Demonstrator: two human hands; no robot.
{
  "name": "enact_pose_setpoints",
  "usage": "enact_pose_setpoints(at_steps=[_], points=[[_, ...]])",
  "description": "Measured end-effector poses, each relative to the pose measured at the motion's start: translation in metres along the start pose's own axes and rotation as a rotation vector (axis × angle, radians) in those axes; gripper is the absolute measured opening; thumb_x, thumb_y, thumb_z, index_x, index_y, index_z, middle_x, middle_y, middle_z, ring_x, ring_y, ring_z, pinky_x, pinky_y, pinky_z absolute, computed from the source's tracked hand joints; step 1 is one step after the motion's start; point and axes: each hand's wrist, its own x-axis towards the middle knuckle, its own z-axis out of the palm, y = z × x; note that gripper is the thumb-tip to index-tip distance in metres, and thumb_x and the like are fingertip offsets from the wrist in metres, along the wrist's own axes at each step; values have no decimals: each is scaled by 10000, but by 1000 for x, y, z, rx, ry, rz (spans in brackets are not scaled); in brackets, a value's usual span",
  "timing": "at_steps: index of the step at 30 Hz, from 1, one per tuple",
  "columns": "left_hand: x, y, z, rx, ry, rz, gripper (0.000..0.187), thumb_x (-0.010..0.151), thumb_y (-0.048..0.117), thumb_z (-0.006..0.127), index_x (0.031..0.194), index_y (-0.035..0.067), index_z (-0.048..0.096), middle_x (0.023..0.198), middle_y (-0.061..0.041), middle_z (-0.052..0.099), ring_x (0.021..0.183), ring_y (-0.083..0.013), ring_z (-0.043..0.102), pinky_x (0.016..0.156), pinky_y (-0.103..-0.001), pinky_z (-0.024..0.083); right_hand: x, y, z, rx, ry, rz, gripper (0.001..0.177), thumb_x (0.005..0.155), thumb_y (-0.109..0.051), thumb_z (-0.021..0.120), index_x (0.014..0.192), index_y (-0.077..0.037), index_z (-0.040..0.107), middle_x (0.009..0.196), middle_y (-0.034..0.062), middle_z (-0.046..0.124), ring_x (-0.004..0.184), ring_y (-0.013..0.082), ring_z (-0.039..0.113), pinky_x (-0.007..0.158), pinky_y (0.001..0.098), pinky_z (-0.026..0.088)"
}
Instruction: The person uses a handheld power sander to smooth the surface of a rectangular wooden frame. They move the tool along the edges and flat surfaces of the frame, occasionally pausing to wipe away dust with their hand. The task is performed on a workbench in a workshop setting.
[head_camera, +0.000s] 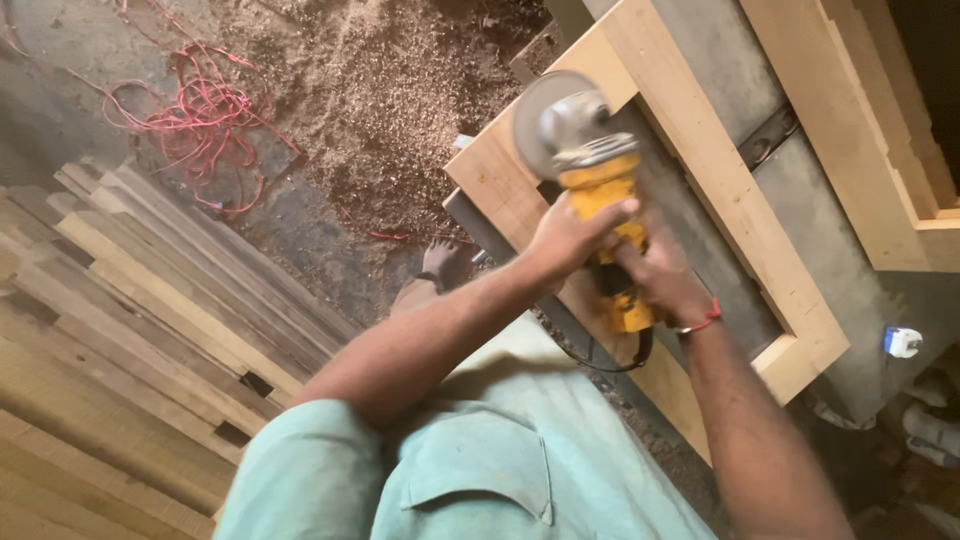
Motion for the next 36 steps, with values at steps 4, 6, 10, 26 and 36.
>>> enact_pose_setpoints(at_steps=[4,6,10,26,36], points=[[-53,6,-20,39,22,-66,448,918,361,744,1194,20,652,981,-69,708,836,-160,671,695,-305,549,-24,5,24,-299,-67,-199,736,982,-481,655,1548,-75,417,1410,178,620,1287,307,609,1055,428,482],[-79,-2,-18,-109,39,-121,441,883,338,754,1196,47,644,1007,-40,721,876,-143,692,730,-289,569,-45,13,30,-324,-83,-165,816,955,-472,664,1594,-86,335,1427,191,601,1306,326,594,1059,431,470],[-93,-36,-7,-126,-26,-281,421,883,251,786,1213,39,633,1016,-46,710,888,-158,683,754,-305,572,-81,28,18,-273,-117,103,901,871,-437,673,1614,-133,263,1375,155,631,1247,297,636,1016,413,495],[-18,20,-30,15,33,-68,528,950,427,694,1275,21,601,1069,-95,676,931,-184,658,797,-342,572,6,-25,39,6,-6,13,754,903,-586,660,1417,-79,445,1169,134,670,1020,257,669,850,413,560],[-100,-20,-13,-72,-35,-268,437,943,309,693,1278,53,580,1118,-74,695,1001,-178,684,858,-339,579,-79,28,32,-297,-114,67,705,914,-514,658,1479,-137,471,1227,151,707,1128,265,682,955,411,521]])
